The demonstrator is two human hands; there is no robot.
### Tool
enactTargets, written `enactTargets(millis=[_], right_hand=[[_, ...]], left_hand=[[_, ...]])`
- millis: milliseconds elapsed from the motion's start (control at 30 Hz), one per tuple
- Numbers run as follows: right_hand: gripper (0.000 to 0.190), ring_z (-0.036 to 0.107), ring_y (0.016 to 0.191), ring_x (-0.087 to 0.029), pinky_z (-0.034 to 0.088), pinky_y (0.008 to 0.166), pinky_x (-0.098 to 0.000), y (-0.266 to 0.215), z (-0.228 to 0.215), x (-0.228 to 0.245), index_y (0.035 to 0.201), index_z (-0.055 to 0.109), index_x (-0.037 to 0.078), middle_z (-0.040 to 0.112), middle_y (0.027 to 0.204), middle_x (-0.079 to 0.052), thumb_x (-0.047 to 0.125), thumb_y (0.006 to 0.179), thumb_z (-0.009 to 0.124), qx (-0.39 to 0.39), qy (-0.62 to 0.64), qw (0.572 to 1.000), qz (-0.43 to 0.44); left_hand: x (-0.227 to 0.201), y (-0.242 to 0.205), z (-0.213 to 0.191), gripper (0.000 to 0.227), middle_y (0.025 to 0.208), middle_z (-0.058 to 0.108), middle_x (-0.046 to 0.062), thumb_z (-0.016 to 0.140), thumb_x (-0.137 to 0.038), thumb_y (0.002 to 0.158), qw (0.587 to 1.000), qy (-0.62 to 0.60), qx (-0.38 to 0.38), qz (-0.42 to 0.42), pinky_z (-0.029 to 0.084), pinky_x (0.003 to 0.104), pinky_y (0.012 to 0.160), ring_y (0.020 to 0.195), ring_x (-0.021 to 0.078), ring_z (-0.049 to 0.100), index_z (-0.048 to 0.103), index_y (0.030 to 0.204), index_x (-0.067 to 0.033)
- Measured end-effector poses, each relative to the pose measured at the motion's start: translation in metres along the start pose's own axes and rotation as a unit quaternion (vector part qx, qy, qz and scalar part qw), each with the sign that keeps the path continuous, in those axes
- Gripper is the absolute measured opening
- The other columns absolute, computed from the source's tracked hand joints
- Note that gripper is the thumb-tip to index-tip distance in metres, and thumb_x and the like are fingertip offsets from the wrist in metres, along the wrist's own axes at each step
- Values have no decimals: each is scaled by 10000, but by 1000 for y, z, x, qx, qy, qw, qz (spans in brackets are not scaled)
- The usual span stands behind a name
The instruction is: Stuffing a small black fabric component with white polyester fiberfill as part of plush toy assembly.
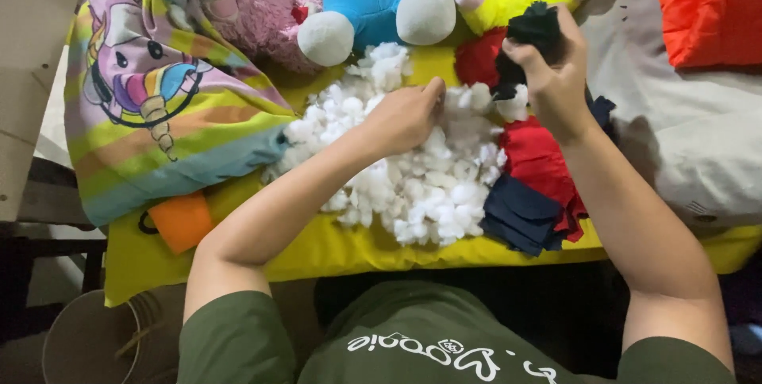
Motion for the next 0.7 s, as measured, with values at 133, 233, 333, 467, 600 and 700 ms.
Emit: enactTargets(millis=[133, 233, 333, 467, 600, 700], right_hand=[[290, 578, 1216, -261, 552, 1024, -324, 2, 11, 0, 1278, 494, 59, 530, 1193, -122, 201, 1056, 615, -11, 11, 1000, -25], [160, 531, 1047, -182, 478, 937, -310, 0, 20, 0, 1139, 512, 98, 507, 1067, -36, 134, 1047, 639, -40, 33, 997, -56], [278, 548, 1077, -227, 506, 948, -317, -3, 37, -5, 1224, 516, 67, 523, 1131, -92, 125, 1035, 712, -53, 40, 996, -67], [335, 623, 1057, -182, 570, 931, -291, -7, 64, -27, 1217, 553, 85, 603, 1114, -71, 197, 982, 765, -74, 103, 992, 20], [258, 614, 931, -135, 581, 810, -274, -10, 81, -37, 1063, 572, 103, 605, 975, -34, 174, 933, 783, -72, 112, 985, 112], [258, 598, 956, -196, 556, 835, -319, -19, 93, -18, 1072, 520, 124, 577, 996, -55, 223, 951, 725, 13, 14, 997, 73]], left_hand=[[-3, -17, -19, 103, 991, 626, 154, 489, -154, 1035, 987, -8, -116, 114, 439, 438, 809, 919, 317, 547, 528, 1014, -60], [-10, -39, -40, 122, 1187, 636, 205, 690, -33, 955, 940, -11, -263, 218, 496, 479, 972, 1138, 378, 588, 568, 950, -46], [1, -46, -46, 61, 1045, 709, 114, 606, -39, 1017, 922, -211, -272, 179, 615, 339, 801, 967, 257, 710, 551, 1013, -65], [24, -46, -40, 109, 942, 678, 73, 620, -4, 995, 910, -265, -295, 118, 569, 305, 747, 837, 193, 652, 554, 1031, -83], [42, -44, -19, 192, 981, 688, 99, 563, 111, 947, 898, -301, -295, 123, 597, 308, 793, 903, 227, 678, 595, 1052, -46], [36, -53, -24, 209, 964, 678, 101, 562, 113, 962, 886, -296, -329, 139, 619, 298, 761, 874, 225, 686, 592, 1059, -70]])
Point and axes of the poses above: each hand's wrist, its own y-axis towards the middle knuckle, its own z-axis out of the palm, x = y × z, the point moved 6 cm from there along y, towards the middle knuckle
